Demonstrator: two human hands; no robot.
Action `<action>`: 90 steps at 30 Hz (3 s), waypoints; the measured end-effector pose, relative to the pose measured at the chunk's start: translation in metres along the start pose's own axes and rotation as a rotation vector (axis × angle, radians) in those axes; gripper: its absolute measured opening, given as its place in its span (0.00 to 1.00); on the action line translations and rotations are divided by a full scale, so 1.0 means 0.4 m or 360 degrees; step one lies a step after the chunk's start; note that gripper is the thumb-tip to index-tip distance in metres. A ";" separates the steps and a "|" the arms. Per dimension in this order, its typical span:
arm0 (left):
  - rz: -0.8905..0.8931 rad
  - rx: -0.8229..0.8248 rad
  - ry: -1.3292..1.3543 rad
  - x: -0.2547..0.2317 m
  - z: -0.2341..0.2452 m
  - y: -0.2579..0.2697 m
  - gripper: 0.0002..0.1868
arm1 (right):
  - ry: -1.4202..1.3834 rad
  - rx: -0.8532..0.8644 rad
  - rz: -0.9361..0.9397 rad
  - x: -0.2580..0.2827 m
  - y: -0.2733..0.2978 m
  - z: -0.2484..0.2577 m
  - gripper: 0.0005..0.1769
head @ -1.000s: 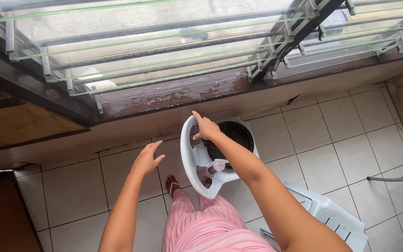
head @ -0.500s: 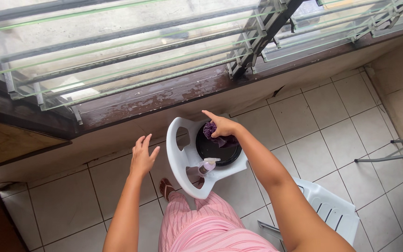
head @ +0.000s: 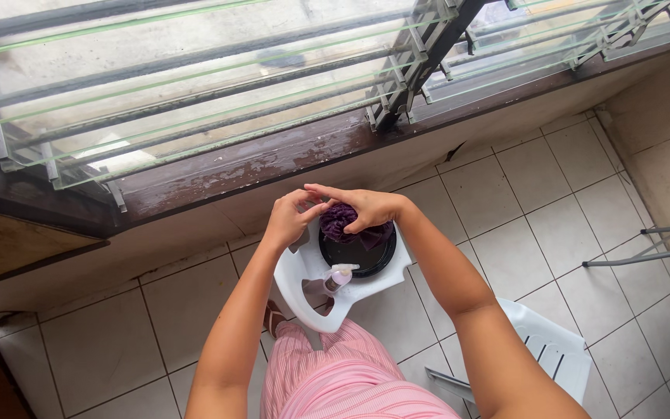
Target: The person wipes a glass window with a purple cloth, repeatedly dipping the cloth into a black basin of water placed on a white plastic chair. The person cleans the glass pane by hand, moving the cloth across the surface and rinsing it periodically.
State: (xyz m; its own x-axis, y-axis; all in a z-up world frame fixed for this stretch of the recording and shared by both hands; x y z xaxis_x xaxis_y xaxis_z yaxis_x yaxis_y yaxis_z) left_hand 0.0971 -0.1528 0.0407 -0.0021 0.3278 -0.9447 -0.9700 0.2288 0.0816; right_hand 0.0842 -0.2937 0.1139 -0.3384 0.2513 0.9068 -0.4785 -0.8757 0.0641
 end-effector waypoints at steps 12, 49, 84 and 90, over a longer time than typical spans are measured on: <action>0.0349 -0.0205 0.0970 0.201 0.129 0.017 0.08 | -0.0183 -0.0120 -0.0237 -0.052 0.062 0.049 0.60; 0.0112 0.0256 0.0392 0.177 -0.046 -0.007 0.16 | -0.1784 -0.0815 0.0348 -0.148 -0.030 0.100 0.53; 0.0717 -0.0308 0.0310 0.667 0.093 0.268 0.12 | 0.1922 -0.1311 -0.0452 -0.023 -0.611 0.069 0.40; 0.0637 -0.0049 -0.0042 0.652 0.136 0.296 0.33 | 0.1770 -0.0869 -0.0162 0.138 -0.990 -0.206 0.45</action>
State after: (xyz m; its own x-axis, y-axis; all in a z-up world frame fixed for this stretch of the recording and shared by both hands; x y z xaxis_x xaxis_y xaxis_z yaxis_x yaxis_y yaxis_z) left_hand -0.0051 0.0098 -0.1786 -0.3753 0.4090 -0.8318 -0.9007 0.0510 0.4315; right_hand 0.1881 0.1008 0.1044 -0.6551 0.7542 0.0459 -0.7271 -0.6128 -0.3094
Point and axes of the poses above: each hand's wrist, its own y-axis away from the middle knuckle, its own z-axis out of the back of the hand, x = y × z, the point moved 7 cm from there along -y, towards the middle knuckle, and after that the axes turned 6 degrees about z, right-handed, at the moved point
